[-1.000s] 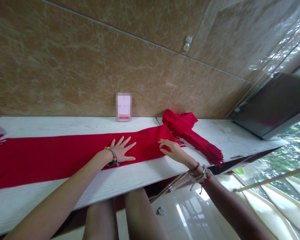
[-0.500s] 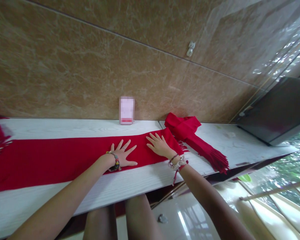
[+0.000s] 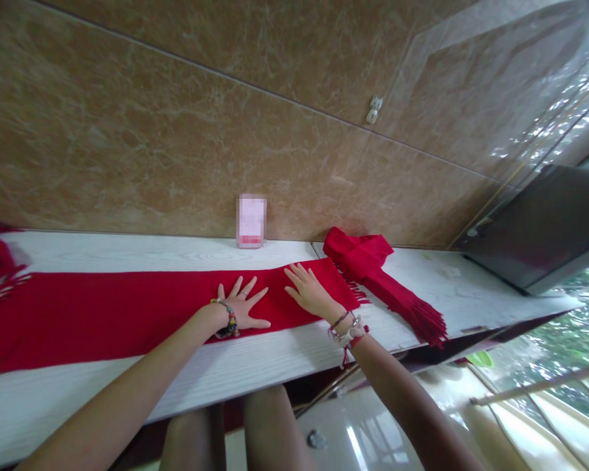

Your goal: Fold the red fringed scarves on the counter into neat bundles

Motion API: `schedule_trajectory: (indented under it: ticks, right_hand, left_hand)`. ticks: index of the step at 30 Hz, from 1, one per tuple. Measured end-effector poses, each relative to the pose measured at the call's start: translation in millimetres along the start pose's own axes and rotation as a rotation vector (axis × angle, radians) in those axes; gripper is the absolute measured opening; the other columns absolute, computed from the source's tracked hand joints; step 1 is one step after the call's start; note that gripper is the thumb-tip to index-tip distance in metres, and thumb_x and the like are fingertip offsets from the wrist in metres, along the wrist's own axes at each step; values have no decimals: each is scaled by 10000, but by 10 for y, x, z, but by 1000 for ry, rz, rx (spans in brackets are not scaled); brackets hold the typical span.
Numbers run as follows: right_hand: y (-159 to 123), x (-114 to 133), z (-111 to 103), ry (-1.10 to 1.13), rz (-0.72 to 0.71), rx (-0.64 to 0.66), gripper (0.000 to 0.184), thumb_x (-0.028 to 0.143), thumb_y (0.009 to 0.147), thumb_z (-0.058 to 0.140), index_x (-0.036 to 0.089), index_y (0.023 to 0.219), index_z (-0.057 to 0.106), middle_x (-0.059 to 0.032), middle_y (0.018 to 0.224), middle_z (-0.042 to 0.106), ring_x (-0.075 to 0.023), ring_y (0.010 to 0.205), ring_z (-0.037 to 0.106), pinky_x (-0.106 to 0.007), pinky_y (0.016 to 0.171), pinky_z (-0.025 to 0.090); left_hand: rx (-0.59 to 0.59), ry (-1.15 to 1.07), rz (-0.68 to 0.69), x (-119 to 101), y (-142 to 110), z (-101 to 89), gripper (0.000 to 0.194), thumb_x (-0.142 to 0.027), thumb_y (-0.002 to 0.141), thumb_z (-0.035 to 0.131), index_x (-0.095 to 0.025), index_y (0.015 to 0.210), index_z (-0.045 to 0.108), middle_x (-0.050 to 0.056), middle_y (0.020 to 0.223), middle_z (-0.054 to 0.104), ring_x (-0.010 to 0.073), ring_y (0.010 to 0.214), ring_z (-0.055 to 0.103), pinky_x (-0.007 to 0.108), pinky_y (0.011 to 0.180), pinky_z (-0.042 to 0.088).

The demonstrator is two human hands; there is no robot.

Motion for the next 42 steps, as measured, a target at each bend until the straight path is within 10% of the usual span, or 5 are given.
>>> schedule_trajectory:
  ticks: [4, 14, 22, 35, 42]
  right_hand:
    - [65, 29, 69, -31, -24, 98, 454, 368, 880, 314, 154, 1273, 391, -108, 1345, 367, -254, 1257, 260, -464, 1002, 229]
    - [54, -790, -52, -122, 397, 65, 430, 303, 884, 308, 71, 1228, 422, -209, 1284, 410, -276, 1211, 347, -452, 947, 315]
    - [-146, -115, -2, 26, -72, 57, 465, 400, 878, 312, 175, 1277, 388, -120, 1343, 365, -231, 1265, 254, -437, 992, 278]
    - [-408, -615, -179, -202, 396, 126, 455, 360, 881, 322, 116, 1257, 400, -181, 1328, 364, -320, 1244, 267, -575, 943, 245]
    - [73, 63, -145, -25, 14, 96, 459, 362, 886, 301, 140, 1282, 369, -129, 1360, 334, -245, 1273, 225, -469, 1000, 234]
  left_hand:
    - [11, -12, -2, -15, -22, -21, 889, -714, 604, 439, -348, 1348, 120, 19, 1428, -81, 373, 1265, -106, 676, 912, 23]
    - [10, -19, 18, 7, 2, 0, 883, -713, 601, 444, -366, 1344, 116, 20, 1428, -79, 370, 1267, -108, 685, 900, 19]
    - [30, 1, 10, -12, -24, -21, 892, -725, 613, 412, -343, 1352, 90, 21, 1422, -113, 353, 1270, -126, 681, 903, 16]
    - [17, -13, 18, -10, -11, -11, 896, -738, 600, 409, -351, 1349, 106, 24, 1426, -95, 367, 1267, -118, 681, 903, 15]
    - [-21, -29, 9, -37, -15, -8, 873, -709, 602, 452, -348, 1342, 162, 24, 1433, -47, 365, 1272, -90, 670, 918, 10]
Point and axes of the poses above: each hand's wrist, its own y-axis towards the middle knuckle, its own z-axis out of the palm, x = y × z, the point moved 3 cm from there along y, towards the middle knuckle
